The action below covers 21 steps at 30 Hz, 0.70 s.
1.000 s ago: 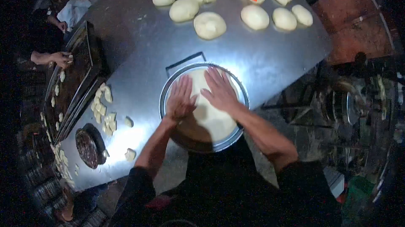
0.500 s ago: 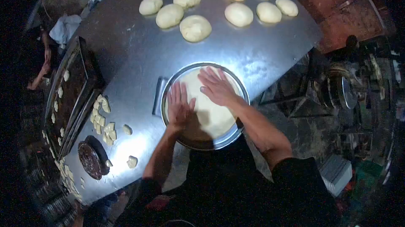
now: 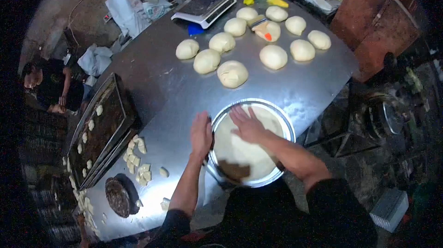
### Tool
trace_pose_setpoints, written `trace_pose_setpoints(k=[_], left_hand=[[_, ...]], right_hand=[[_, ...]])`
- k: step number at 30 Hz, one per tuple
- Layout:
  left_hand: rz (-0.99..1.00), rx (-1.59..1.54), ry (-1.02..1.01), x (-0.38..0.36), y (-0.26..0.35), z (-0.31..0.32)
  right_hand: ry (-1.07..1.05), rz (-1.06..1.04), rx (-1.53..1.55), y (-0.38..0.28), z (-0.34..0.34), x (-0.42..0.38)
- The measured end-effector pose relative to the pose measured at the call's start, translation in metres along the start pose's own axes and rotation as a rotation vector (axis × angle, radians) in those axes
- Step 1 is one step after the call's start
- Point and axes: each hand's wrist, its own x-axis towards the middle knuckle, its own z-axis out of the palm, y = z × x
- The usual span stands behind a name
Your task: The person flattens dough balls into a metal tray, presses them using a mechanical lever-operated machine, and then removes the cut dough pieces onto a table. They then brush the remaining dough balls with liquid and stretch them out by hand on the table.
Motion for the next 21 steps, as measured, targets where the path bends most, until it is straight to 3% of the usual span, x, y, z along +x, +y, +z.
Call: trace_pose_setpoints(k=[2, 3, 4, 6, 7, 8, 9, 10, 12, 14, 15, 19, 21], left_hand=[[-0.05, -0.044, -0.066, -0.014, -0.024, 0.018], [-0.29, -0.042, -0.174, -0.024, -0.022, 0.015], [-0.367, 0.11, -0.345, -0.023, -0.003, -0.007], [-0.484, 0.03, -0.554, -0.03, -0.011, -0.027], [-0.492, 0.029, -0.553, -0.027, -0.022, -0.029], [-0.468, -0.157, -0.36, -0.023, -0.036, -0.025], [-0.442, -0.332, -0.163, -0.021, -0.046, -0.021], [-0.45, -0.331, -0.158, -0.016, -0.05, -0.02], [-0.196, -0.176, -0.307, -0.009, -0.056, -0.016], [-0.208, -0.175, -0.311, -0.029, -0.063, -0.017], [-0.206, -0.159, -0.299, -0.035, -0.07, -0.022], [-0.332, -0.097, -0.342, -0.068, -0.072, -0.03], [-0.359, -0.058, -0.32, -0.106, -0.06, -0.035]], right_hand=[[-0.175, 0.14, 0.035, -0.023, -0.016, 0.032], [-0.29, 0.087, -0.185, -0.041, -0.014, 0.039], [-0.18, 0.082, -0.074, -0.049, 0.027, 0.03], [-0.1, -0.045, -0.083, -0.081, 0.044, 0.0], [-0.244, -0.106, 0.071, -0.084, 0.043, 0.001], [-0.399, -0.164, 0.227, -0.087, 0.04, 0.0], [-0.616, -0.145, 0.589, -0.085, 0.023, 0.013], [-0.509, 0.032, 0.745, -0.089, 0.001, 0.011], [-0.266, 0.067, 0.148, -0.064, 0.011, 0.018], [-0.211, -0.104, 0.059, -0.049, 0.008, 0.02], [-0.389, -0.05, 0.175, -0.044, 0.008, 0.034], [-0.275, -0.222, -0.04, -0.028, 0.007, 0.019], [-0.426, -0.175, 0.109, -0.027, -0.007, 0.04]])
